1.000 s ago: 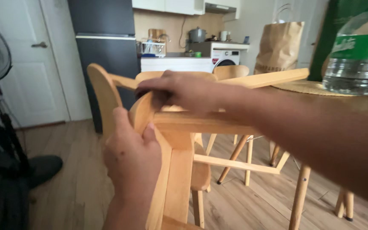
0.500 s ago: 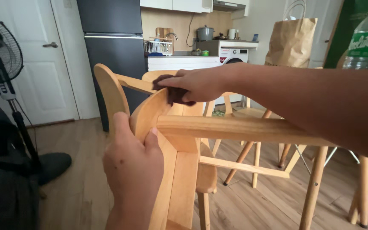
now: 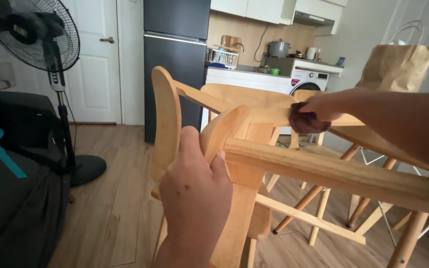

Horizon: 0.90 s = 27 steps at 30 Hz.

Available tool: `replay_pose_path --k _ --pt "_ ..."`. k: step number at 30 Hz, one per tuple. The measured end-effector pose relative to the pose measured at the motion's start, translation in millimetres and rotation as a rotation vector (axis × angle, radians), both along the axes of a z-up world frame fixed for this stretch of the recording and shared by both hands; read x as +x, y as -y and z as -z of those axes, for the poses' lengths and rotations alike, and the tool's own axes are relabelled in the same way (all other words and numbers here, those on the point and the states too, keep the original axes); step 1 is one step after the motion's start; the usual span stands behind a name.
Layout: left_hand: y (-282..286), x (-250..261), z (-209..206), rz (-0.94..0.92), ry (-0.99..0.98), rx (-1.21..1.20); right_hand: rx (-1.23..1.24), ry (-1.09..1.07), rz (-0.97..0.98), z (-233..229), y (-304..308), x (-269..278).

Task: The person wipes a wooden chair with a dark cloth, cleaning the backrest, seat, and legs. The chair is repositioned to access different surfaces, and the wiping continues across multiple parts of the chair.

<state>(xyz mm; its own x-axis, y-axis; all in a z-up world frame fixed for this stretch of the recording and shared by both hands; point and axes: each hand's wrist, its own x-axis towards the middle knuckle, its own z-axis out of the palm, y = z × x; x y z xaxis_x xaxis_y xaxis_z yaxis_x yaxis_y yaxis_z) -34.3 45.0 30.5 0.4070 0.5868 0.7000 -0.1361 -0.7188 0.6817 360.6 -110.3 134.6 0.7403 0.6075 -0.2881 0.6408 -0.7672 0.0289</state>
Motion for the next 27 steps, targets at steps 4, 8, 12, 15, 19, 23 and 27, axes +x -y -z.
replay_pose_path --k 4,8,12,15,19,23,27 --pt "3.4 2.7 -2.5 -0.042 -0.083 -0.022 -0.032 0.148 -0.362 -2.0 -34.9 -37.4" --pt "3.3 2.4 1.5 -0.044 -0.116 -0.038 0.417 -0.183 -0.166 -25.8 -62.6 -128.8" --pt "1.1 2.6 1.1 -0.055 -0.056 0.017 0.629 -0.397 -0.163 -41.5 -46.4 -220.7" --pt "1.3 2.7 1.9 -0.066 -0.072 0.028 0.428 -0.24 -0.315 -40.3 -23.6 -259.1" --pt "0.4 -1.1 -0.6 -0.078 -0.07 0.027 0.428 0.363 -0.677 3.8 40.6 -308.5" --pt "-2.4 -3.8 2.6 -0.044 -0.034 0.055 0.495 0.532 -0.512 26.8 151.3 -317.6" --pt "-5.6 -2.5 8.1 -0.052 0.054 0.124 0.709 0.607 -0.503 49.1 244.7 -272.3"
